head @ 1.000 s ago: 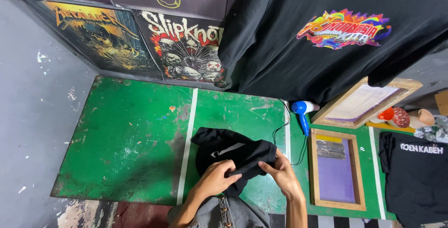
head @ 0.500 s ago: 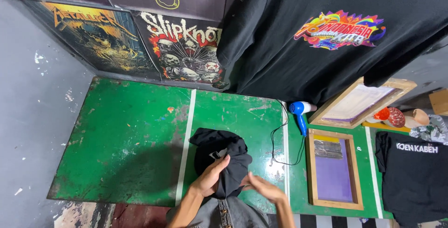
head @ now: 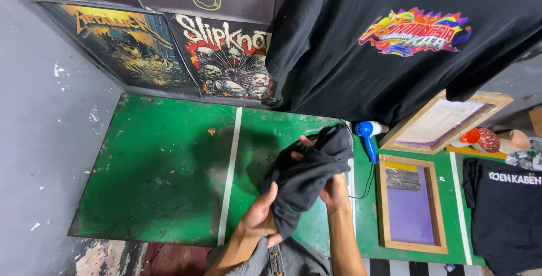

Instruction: Inspecting and folding printed t-shirts on a workstation in a printing shop.

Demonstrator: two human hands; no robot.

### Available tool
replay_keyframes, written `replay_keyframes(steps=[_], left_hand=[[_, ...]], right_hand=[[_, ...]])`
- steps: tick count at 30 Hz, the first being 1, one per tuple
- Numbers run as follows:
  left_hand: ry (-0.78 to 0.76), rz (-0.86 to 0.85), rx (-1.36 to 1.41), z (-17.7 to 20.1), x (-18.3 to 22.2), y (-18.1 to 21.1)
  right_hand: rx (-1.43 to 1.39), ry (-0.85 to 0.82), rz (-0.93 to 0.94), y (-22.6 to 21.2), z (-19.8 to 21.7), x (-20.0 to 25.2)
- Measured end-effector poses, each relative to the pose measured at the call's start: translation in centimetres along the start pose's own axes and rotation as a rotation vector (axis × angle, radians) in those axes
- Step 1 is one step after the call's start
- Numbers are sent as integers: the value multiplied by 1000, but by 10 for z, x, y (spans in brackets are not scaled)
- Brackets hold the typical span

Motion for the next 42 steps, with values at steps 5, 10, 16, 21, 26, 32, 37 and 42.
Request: replay_keyframes(steps=[5,10,16,21,26,32,37,42], left_hand=[[175,-240,-353,32,-2,25],[854,-488,-1112,52,25,62],[970,-595,-1271,78,35,55],[748,-482,-1191,58,22,45],[760,-484,-1295,43,19,51],[868,-650,-1321,42,30,70],[815,-605,-1260,37,37,66],[706,-325,-1294,63,42,41]], right_hand=[[-237,154,84,-22,-19,17],[-474,-25,-106,21,-46,48],[-742,3,-324,108,-21,66],[-898,61,-241,124,-16,67],[-835,-25,-163,128,-23,69],[-939,12,197,82,-9,62],[-821,41,206,68,-22,52],[-659,142,-7,125,-23,17]])
Point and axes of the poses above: each hand's wrist, its own x-axis away from the middle knuckle, its own z-axis out of the back of the hand, y = z × x, the point moved 4 cm from there along -x, towards the middle knuckle, and after that the axes turned 2 degrees about y, right-handed, at the moved point
